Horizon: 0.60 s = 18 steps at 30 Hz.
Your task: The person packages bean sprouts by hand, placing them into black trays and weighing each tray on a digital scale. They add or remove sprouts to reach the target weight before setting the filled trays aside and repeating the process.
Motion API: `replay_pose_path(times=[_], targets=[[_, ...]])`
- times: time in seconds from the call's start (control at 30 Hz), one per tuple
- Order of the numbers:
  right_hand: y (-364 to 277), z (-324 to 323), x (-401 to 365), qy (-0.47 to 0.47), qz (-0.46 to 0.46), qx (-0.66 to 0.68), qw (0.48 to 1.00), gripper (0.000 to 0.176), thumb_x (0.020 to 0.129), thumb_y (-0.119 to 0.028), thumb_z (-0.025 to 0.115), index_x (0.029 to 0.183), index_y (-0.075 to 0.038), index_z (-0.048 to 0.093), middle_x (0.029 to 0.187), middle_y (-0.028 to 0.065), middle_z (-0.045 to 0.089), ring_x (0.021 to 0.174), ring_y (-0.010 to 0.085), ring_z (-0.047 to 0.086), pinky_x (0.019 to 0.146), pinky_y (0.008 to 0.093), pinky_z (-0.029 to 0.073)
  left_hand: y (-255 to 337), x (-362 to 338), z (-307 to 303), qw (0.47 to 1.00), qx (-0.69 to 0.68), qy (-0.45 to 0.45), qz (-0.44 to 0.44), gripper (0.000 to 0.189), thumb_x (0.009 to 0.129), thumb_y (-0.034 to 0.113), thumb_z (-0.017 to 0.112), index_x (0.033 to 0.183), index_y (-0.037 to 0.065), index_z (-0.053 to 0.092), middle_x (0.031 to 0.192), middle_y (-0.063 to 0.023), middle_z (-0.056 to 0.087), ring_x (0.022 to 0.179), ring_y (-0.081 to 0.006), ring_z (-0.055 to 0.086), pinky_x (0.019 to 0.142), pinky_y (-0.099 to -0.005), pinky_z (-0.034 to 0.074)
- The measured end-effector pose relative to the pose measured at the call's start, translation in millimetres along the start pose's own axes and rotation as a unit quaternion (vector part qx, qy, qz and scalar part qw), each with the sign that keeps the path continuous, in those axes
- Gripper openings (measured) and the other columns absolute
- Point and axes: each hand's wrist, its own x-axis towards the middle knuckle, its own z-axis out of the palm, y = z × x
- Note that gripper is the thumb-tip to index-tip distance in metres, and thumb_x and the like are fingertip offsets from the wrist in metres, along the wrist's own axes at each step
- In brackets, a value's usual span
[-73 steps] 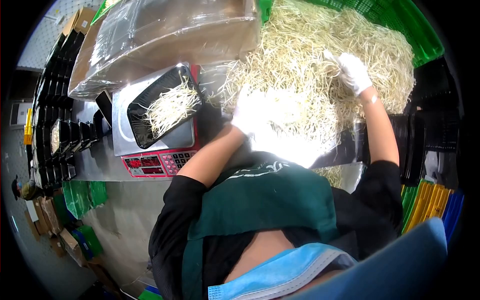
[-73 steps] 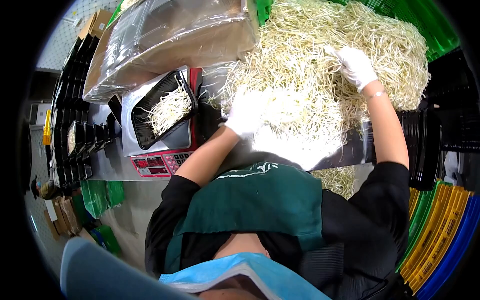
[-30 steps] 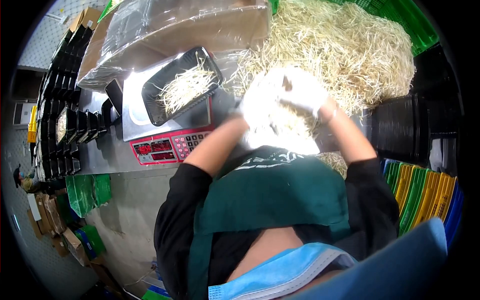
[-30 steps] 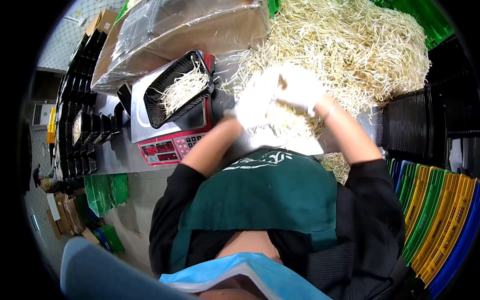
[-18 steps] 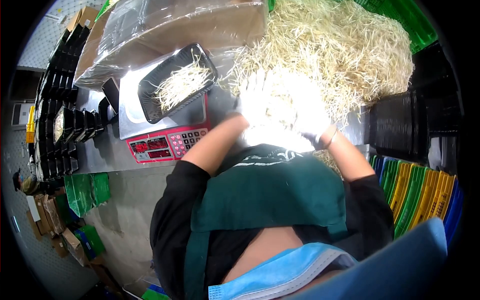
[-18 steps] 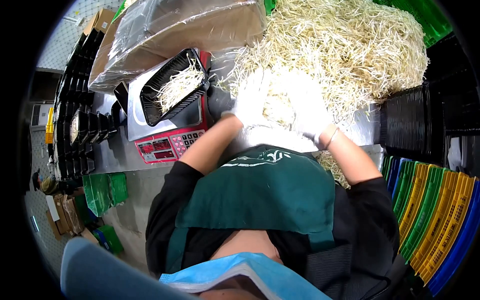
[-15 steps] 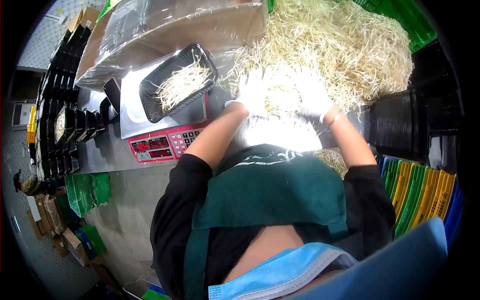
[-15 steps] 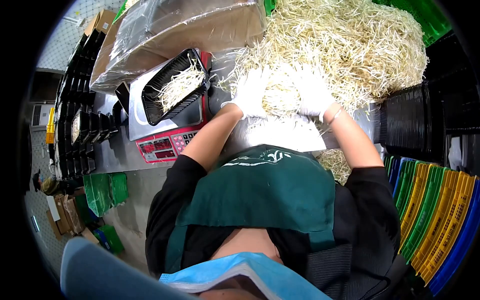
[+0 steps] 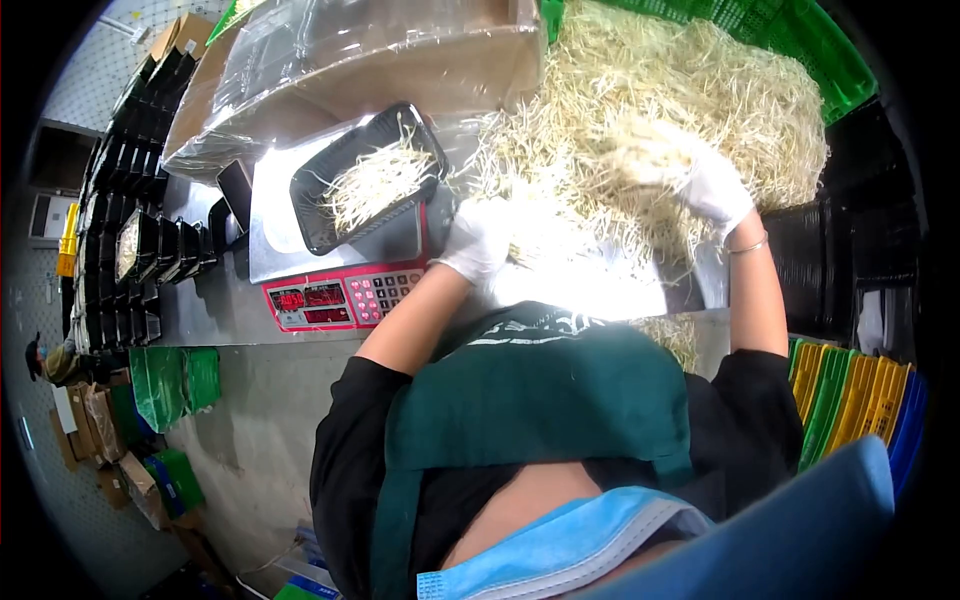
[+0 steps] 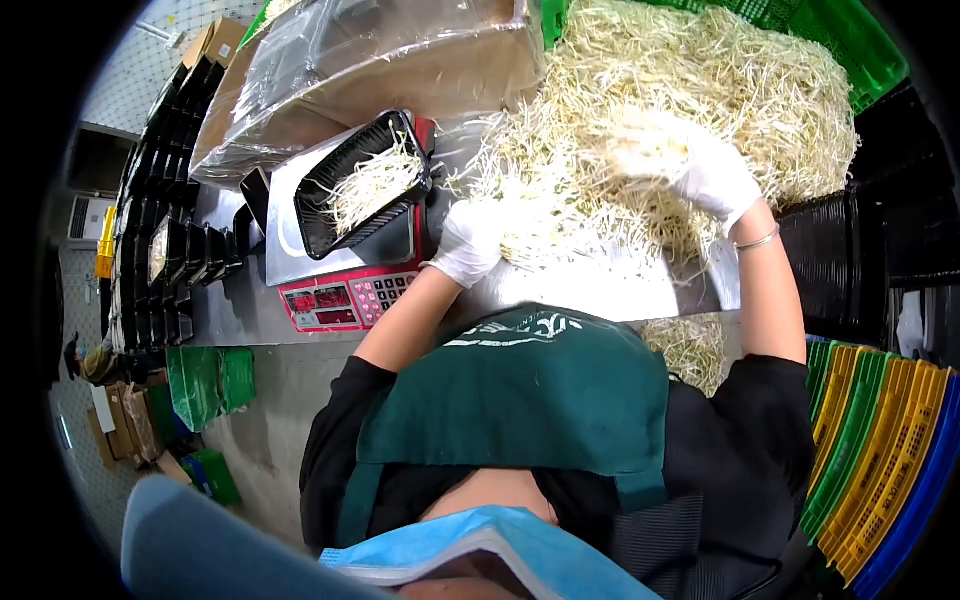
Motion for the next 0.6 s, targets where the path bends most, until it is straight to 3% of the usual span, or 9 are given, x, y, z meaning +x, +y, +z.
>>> replay_pose_path(times=[0.03,0.07,0.13,0.2,0.27,0.3,0.47,0.53,0.6], targets=[[7.5,0.4,1.8,0.066,-0.1,-0.316,0.941,0.046,0.09,-0.017,0.058,0.134,-0.008,0.05,0.133,0.0108,0.055,0.115,0.0194,0.058,0.098,0.0293,0.048,1.1,0.3,0.5,0.99,0.06,-0.123,0.013,0.056,0.089,0.023,0.052,0.138,0.001,0.04,0.087,-0.0109,0.067,0.082,-0.0237,0.066,0.084,-0.0417,0.049],[8.1,18.2,7.5,0.121,-0.189,-0.598,0.769,0.048,0.09,-0.018,0.058,0.134,-0.005,0.049,0.133,0.011,0.055,0.119,0.02,0.055,0.101,0.0291,0.046,11.8,-0.9,0.0,0.99,0.057,-0.128,0.013,0.056,0.089,0.023,0.052,0.138,0.001,0.04,0.087,-0.0109,0.067,0.082,-0.0237,0.066,0.084,-0.0417,0.049],[21.0,41.9,23.6,0.12,-0.151,-0.558,0.807,0.049,0.092,-0.025,0.056,0.135,-0.003,0.047,0.135,0.0122,0.053,0.123,0.021,0.052,0.104,0.0291,0.042,34.0,7.8,3.3,0.967,0.194,-0.158,0.056,0.081,0.079,0.035,0.063,0.145,0.004,0.028,0.117,-0.0168,0.06,0.108,-0.0281,0.058,0.106,-0.0521,0.03],[52.6,38.8,47.1,0.121,0.088,-0.727,0.67,0.098,0.071,-0.047,0.076,0.144,0.0,0.03,0.151,0.0206,0.027,0.134,0.0269,0.038,0.112,0.0334,0.03,20.7,-2.9,20.7,0.981,0.162,-0.094,0.05,0.102,0.069,0.041,0.072,0.148,0.005,0.019,0.139,-0.0179,0.043,0.127,-0.0315,0.042,0.112,-0.057,0.013],[51.4,23.3,34.7,0.106,0.039,-0.688,0.717,0.109,0.064,-0.048,0.08,0.145,0.001,0.026,0.15,0.0249,0.024,0.136,0.0321,0.033,0.113,0.0354,0.028,11.5,-22.0,6.3,0.98,0.151,-0.128,-0.004,0.096,0.07,0.031,0.074,0.148,0.008,0.022,0.139,-0.0164,0.041,0.129,-0.0264,0.039,0.111,-0.0538,0.016],[46.9,24.1,29.6,0.095,-0.005,-0.64,0.762,0.12,0.057,-0.05,0.084,0.146,0.002,0.023,0.15,0.0292,0.022,0.138,0.0372,0.027,0.114,0.0373,0.026,10.0,-30.5,-1.9,0.977,0.168,-0.131,-0.015,0.118,0.056,0.039,0.084,0.148,0.006,0.018,0.138,-0.0143,0.041,0.128,-0.0262,0.04,0.109,-0.0491,0.023],[36.4,60.6,64.3,0.131,0.095,-0.433,0.887,0.133,0.053,-0.054,0.085,0.149,0.001,0.011,0.15,0.0306,0.018,0.141,0.037,0.022,0.114,0.0373,0.025,12.2,-19.0,9.7,0.976,0.172,-0.111,-0.07,0.116,0.058,0.032,0.081,0.147,-0.003,0.016,0.109,-0.0123,0.058,0.102,-0.0253,0.056,0.095,-0.0376,0.037],[48.8,107.8,56.4,0.016,0.073,-0.625,0.777,0.135,0.054,-0.058,0.082,0.15,-0.001,0.006,0.15,0.0301,0.019,0.142,0.0389,0.019,0.114,0.041,0.023,14.3,-11.1,8.8,0.98,0.149,-0.087,-0.098,0.102,0.067,0.025,0.073,0.146,-0.005,0.016,0.092,-0.0108,0.062,0.086,-0.0244,0.06,0.091,-0.0383,0.039],[87.8,151.6,38.7,0.147,0.047,-0.797,0.584,0.135,0.047,-0.069,0.077,0.148,-0.002,0.018,0.148,0.026,0.025,0.138,0.0429,0.021,0.113,0.0531,0.018,8.7,-7.0,25.8,0.971,0.211,-0.058,-0.097,0.087,0.076,0.021,0.062,0.146,-0.007,0.018,0.087,-0.0112,0.062,0.081,-0.0236,0.061,0.088,-0.039,0.04]])
